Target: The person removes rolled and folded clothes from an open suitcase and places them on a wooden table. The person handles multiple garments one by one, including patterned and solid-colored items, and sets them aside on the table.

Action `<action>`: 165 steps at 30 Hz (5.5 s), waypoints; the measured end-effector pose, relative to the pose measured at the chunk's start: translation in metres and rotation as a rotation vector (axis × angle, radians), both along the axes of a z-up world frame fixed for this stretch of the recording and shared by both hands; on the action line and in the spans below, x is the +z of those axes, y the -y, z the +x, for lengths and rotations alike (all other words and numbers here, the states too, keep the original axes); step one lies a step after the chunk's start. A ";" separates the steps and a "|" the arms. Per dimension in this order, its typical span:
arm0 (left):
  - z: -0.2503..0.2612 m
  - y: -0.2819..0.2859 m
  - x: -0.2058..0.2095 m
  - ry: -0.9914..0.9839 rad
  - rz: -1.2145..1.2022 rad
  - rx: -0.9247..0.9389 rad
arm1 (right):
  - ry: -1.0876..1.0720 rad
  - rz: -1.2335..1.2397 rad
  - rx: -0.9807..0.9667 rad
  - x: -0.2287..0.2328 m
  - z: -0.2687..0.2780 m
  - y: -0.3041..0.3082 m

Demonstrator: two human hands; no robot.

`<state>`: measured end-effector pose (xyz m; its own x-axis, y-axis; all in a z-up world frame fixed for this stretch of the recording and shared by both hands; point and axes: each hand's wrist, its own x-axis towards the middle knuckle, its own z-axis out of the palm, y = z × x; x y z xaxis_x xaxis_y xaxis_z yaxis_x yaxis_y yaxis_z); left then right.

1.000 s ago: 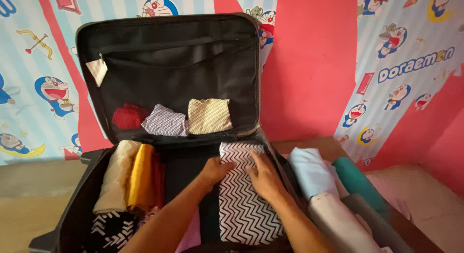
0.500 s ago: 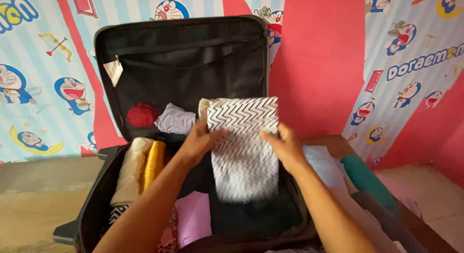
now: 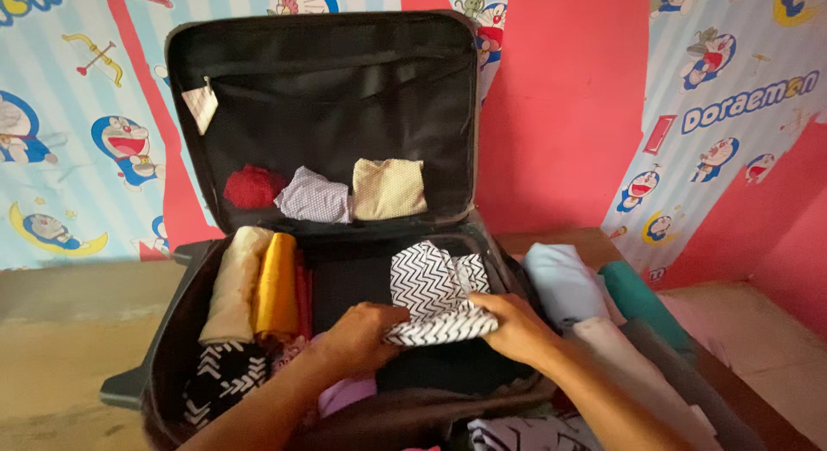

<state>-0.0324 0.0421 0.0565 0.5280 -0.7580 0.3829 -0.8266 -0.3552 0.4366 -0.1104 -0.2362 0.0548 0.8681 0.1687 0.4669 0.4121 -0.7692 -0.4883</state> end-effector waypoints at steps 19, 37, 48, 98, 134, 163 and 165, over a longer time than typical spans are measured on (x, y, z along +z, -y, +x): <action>-0.002 -0.004 -0.026 -0.276 0.059 -0.241 | -0.532 -0.185 0.085 -0.006 -0.029 0.001; -0.002 -0.004 -0.027 -0.324 0.160 -0.271 | -0.104 0.030 -0.363 -0.033 0.048 -0.030; 0.006 -0.001 -0.039 -0.320 0.165 -0.178 | 0.105 -0.226 -0.233 -0.002 0.016 -0.039; 0.005 0.007 -0.042 -0.021 0.186 -0.077 | -0.139 -0.251 0.068 -0.028 -0.016 -0.023; 0.006 0.012 -0.036 0.110 0.252 0.022 | -0.281 -0.161 -0.011 -0.015 -0.010 -0.034; 0.033 0.003 -0.053 -0.172 -0.032 -0.011 | -0.298 -0.166 0.043 -0.004 0.021 -0.025; 0.034 0.003 -0.053 -0.300 0.044 0.022 | -0.288 -0.229 0.006 0.002 0.013 -0.032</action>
